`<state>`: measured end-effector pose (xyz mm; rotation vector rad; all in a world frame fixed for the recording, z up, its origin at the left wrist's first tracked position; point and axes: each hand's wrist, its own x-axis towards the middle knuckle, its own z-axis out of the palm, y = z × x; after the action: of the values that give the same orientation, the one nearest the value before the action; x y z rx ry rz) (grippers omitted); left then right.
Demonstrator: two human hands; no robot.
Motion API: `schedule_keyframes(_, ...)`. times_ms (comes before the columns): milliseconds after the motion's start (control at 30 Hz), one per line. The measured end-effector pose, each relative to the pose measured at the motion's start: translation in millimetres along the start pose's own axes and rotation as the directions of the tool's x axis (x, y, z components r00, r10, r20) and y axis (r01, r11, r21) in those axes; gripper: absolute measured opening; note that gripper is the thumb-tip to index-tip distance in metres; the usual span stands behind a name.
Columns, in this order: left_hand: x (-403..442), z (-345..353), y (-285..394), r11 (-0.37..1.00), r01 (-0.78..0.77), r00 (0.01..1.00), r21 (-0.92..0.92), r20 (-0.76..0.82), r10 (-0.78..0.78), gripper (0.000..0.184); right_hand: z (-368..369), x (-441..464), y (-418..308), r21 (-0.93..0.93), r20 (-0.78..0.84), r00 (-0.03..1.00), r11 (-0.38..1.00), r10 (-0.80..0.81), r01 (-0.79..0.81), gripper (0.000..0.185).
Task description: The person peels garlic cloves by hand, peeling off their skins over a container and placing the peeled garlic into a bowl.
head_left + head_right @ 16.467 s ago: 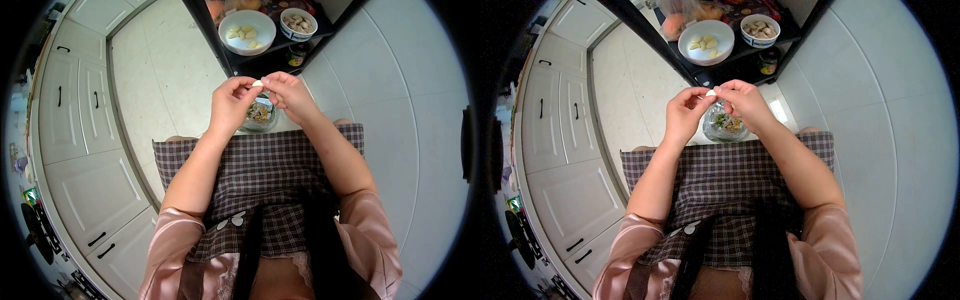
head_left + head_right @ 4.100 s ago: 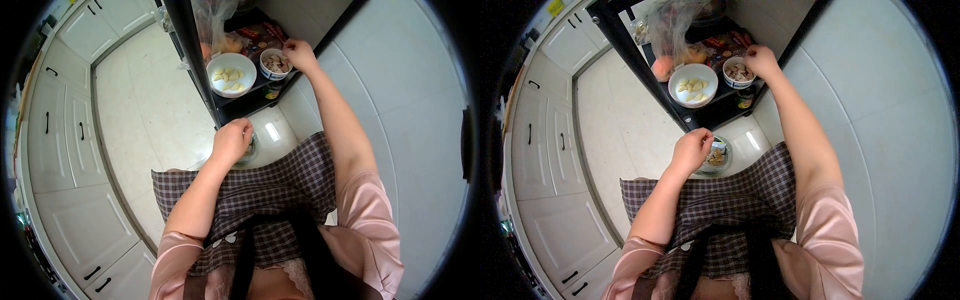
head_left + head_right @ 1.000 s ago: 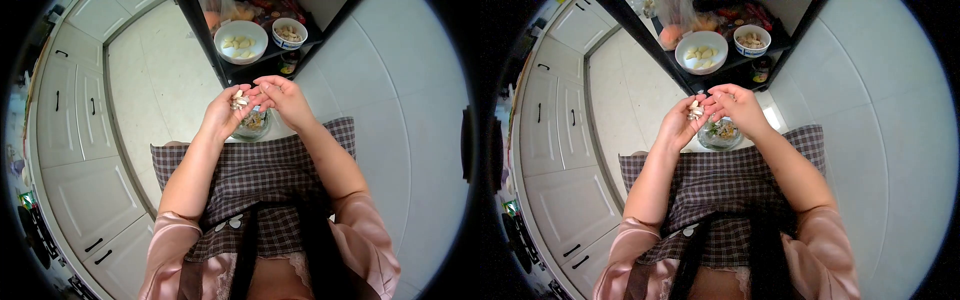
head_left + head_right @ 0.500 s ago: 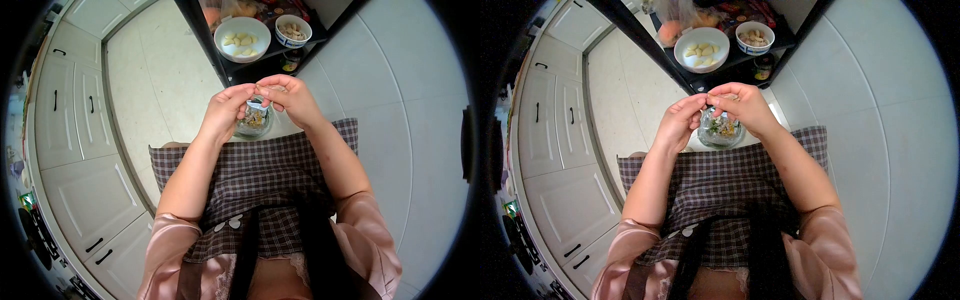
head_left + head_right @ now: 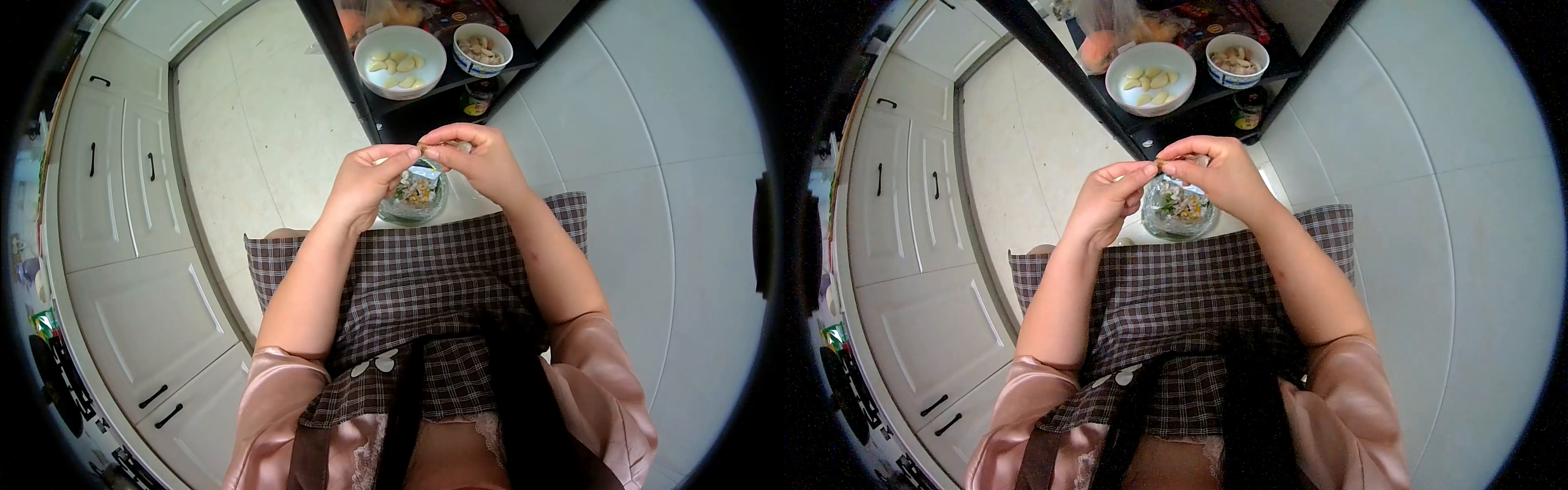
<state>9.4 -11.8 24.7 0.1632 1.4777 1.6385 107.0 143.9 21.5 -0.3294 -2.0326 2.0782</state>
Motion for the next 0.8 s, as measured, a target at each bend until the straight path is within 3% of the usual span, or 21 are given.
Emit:
schedule_keyframes(267, 1, -3, 0, 0.998, 0.017, 0.999, -0.058, 0.049, -0.015, 0.011, 2, -1, -4, -0.123, 0.022, 0.99, 0.982, -0.142, 0.144, 0.013)
schedule_keyframes(333, 1, -4, -1, 0.996, 0.012, 0.999, -0.09, 0.048, -0.008, 0.01, 4, -1, -2, -0.29, 0.006, 0.962, 0.92, -0.273, 0.263, 0.012)
schedule_keyframes(433, 2, -5, 0, 0.997, 0.021, 0.999, -0.077, 0.036, -0.018, 0.008, 9, -1, -1, -0.345, 0.01, 0.937, 0.878, -0.35, 0.332, 0.012)
schedule_keyframes(667, 6, -5, -5, 0.992, 0.046, 0.999, -0.114, 0.005, -0.046, 0.006, 15, -1, 3, -0.313, -0.022, 0.951, 0.905, -0.31, 0.288, 0.013)
schedule_keyframes(733, 7, -1, -5, 0.994, 0.03, 1.0, -0.109, -0.002, -0.03, 0.006, 14, 0, 5, -0.138, -0.065, 0.987, 0.981, -0.144, 0.134, 0.015)
schedule_keyframes(800, 9, 1, -5, 0.995, -0.012, 1.0, -0.104, -0.015, 0.011, 0.007, 13, -2, 2, -0.066, -0.063, 0.995, 0.995, -0.083, 0.078, 0.015)
